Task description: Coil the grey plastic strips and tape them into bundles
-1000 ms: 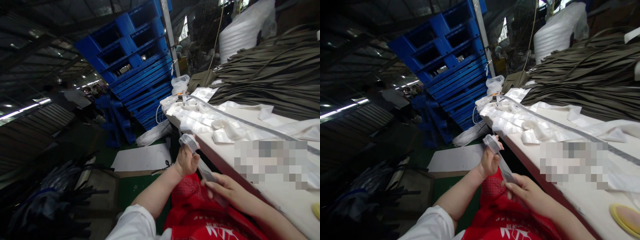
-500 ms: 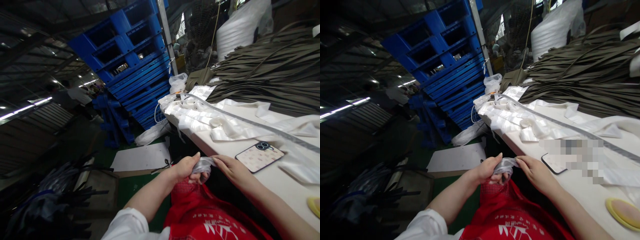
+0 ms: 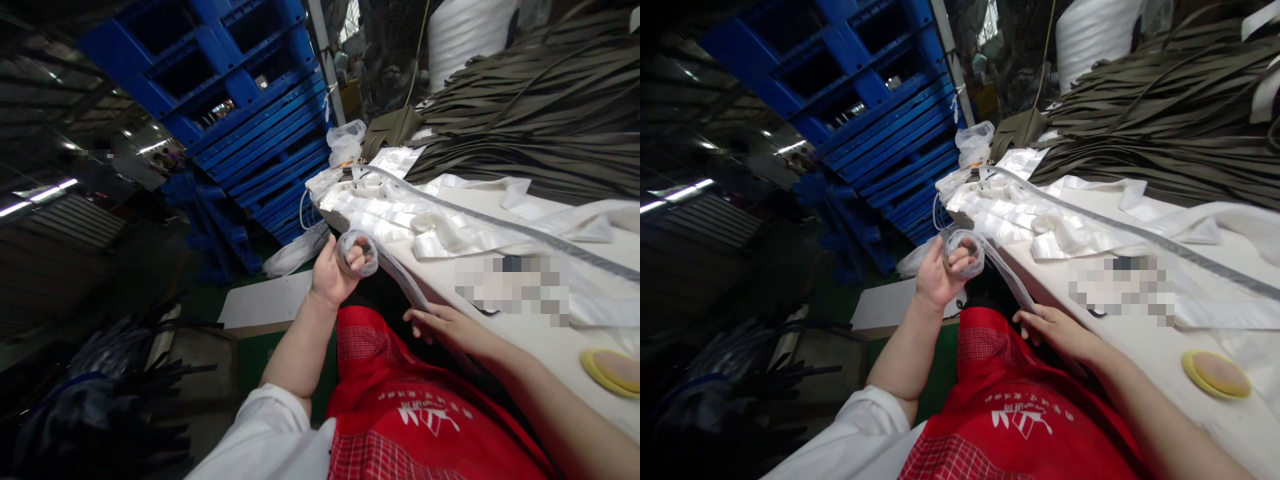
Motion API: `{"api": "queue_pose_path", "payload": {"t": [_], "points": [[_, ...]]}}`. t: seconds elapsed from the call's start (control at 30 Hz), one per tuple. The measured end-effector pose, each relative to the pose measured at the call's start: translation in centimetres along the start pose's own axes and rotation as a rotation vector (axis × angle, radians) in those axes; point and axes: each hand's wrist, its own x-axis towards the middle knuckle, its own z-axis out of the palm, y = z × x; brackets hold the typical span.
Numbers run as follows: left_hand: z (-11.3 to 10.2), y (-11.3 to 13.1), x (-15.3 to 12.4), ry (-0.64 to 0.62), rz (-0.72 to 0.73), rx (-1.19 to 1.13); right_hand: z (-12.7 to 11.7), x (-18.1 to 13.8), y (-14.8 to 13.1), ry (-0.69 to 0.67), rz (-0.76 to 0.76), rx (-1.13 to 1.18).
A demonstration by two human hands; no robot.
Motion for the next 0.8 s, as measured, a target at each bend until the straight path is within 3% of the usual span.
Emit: {"api": "queue_pose_path", "payload": {"t": [0.13,0.23,0.3,0.43,0.57,0.63,0.7,0.8], "points": [[0.4,-2.0,1.6,0.092,0.386,0.234,1.5,-0.7,-1.7,-0.229,0.019,0.317],[-0.6,-4.9,1.6,0.168,0.704,0.693,2.8,-1.7,-3.8,-0.302,0.034,0.424],[-1.7,-6.3,0.9,0.113,0.766,1.036,3.4,-2.6,-5.2,-0.326,0.046,0.462],[-3.5,-7.7,-0.6,-0.021,0.511,1.567,3.2,-4.6,-6.7,-0.243,0.029,0.466],[-3.1,-8.0,-1.4,-0.204,0.35,1.851,1.2,-5.4,-6.4,-0.047,-0.052,0.32],[-2.5,-8.0,-1.5,-0.249,0.342,1.89,-0.2,-5.3,-6.1,0.01,-0.063,0.105],[-2.0,-7.9,-1.6,-0.253,0.258,1.851,-1.6,-5.0,-5.8,0.127,-0.078,-0.255],[-2.2,-8.0,-1.7,-0.287,-0.114,1.572,-3.1,-4.5,-5.3,0.367,-0.142,-0.795]]}}
